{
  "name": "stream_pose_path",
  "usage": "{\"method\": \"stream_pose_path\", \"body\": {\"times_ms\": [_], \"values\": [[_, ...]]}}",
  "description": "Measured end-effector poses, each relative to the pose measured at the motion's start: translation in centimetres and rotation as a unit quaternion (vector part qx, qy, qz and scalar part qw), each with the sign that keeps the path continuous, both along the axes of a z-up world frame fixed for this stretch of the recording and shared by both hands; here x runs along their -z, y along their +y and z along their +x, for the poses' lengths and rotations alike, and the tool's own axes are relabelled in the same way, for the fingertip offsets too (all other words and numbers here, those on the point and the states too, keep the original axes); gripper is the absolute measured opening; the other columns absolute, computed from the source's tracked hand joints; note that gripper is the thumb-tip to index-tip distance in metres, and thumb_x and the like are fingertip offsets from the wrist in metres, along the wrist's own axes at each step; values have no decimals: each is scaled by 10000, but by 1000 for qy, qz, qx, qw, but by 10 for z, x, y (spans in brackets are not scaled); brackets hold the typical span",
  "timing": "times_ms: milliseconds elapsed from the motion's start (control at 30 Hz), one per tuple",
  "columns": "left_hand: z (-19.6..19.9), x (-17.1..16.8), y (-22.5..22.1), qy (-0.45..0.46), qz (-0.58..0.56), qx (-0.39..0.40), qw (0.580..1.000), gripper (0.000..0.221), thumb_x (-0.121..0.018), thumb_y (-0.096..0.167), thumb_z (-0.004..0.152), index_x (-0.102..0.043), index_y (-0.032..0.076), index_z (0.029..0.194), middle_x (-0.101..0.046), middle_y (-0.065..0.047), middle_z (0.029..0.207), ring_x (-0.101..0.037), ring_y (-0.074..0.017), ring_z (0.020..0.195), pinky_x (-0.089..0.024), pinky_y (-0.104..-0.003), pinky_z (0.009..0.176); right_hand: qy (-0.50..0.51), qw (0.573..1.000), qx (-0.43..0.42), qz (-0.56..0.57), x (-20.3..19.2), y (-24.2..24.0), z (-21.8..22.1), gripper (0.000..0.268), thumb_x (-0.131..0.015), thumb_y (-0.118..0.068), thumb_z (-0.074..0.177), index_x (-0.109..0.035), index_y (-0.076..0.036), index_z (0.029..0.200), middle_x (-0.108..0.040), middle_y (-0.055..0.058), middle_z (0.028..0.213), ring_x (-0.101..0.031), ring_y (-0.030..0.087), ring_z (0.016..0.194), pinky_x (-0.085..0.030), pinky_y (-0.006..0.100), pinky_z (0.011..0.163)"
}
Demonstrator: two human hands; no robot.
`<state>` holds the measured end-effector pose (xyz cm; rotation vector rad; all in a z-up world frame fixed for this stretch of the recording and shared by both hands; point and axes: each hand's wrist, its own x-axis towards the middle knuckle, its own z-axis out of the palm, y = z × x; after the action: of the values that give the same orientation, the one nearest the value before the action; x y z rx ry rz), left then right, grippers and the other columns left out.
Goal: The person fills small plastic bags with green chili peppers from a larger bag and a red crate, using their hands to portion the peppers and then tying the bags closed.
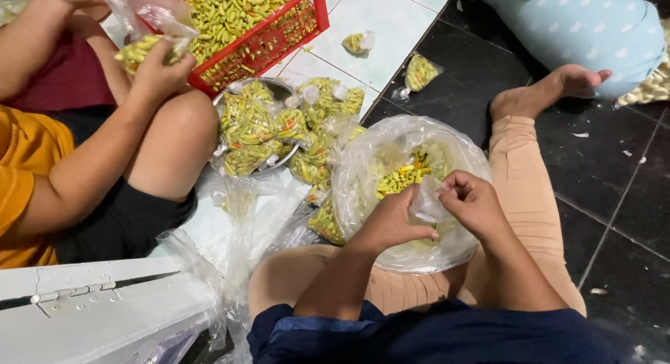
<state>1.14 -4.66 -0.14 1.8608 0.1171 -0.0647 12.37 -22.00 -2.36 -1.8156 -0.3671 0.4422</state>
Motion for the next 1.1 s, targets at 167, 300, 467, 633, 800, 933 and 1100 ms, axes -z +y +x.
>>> {"method": "stream_pose_path", "body": {"times_ms": [167, 300, 467, 633, 800, 933, 1100], "values": [[11, 32, -8, -19, -110, -123, 986, 620, -892, 207, 630, -634, 91, 1181, -728, -156, 1125, -680, -328, 1168, -529, -436, 989, -31, 994, 22, 100, -21, 4, -5, 392, -699, -48, 869, -627, -28, 1255, -632, 126, 927, -594, 179, 827, -487, 261, 630], [16, 52, -7, -106, -252, -237, 932, 688, -932, 83, 624, -628, 80, 1241, -711, -141, 1180, -641, -241, 1207, -491, -423, 1059, -38, 998, 41, 41, 3, -3, 9, 200, -550, -100, 1017, -697, 1, 1106, -669, 165, 904, -648, 248, 890, -537, 352, 709], [12, 48, 9, -173, -277, -253, 911, 684, -936, 46, 649, -611, 35, 1251, -679, -189, 1177, -622, -269, 1164, -468, -461, 1071, -118, 936, -118, -311, 43, 5, 2, 342, -673, -172, 879, -731, -110, 1210, -731, 212, 1162, -694, 423, 1107, -554, 512, 924], [4, 39, 18, -196, -285, -246, 905, 743, -977, 87, 630, -603, 51, 1270, -673, -130, 1199, -595, -196, 1157, -465, -410, 1064, -222, 878, -203, -373, 56, 27, -7, 630, -735, -163, 797, -609, -109, 1412, -511, 256, 1497, -544, 512, 1302, -464, 553, 1092], [3, 32, 16, -194, -296, -219, 909, 658, -954, 60, 635, -644, 27, 1214, -714, -148, 1148, -644, -198, 1127, -496, -384, 1035, -194, 825, -262, -461, 139, 16, 15, 446, -597, -145, 874, -678, -104, 1311, -585, 181, 1451, -640, 414, 1257, -534, 456, 1059], [5, 37, 18, -210, -275, -226, 910, 631, -958, 64, 617, -664, 21, 1174, -727, -172, 1100, -665, -213, 1083, -521, -403, 988, -185, 815, -275, -476, 151, 12, 10, 824, -842, -327, 685, -577, -195, 1453, -442, 128, 1553, -512, 449, 1361, -504, 521, 1099], [8, 46, 19, -235, -257, -267, 899, 671, -981, 74, 569, -675, 16, 1163, -723, -182, 1064, -676, -234, 1042, -516, -432, 980, -133, 820, -270, -486, 89, 41, -28, 798, -651, -528, 855, -487, -91, 1502, -449, 177, 1525, -414, 427, 1432, -448, 545, 1141]]}}
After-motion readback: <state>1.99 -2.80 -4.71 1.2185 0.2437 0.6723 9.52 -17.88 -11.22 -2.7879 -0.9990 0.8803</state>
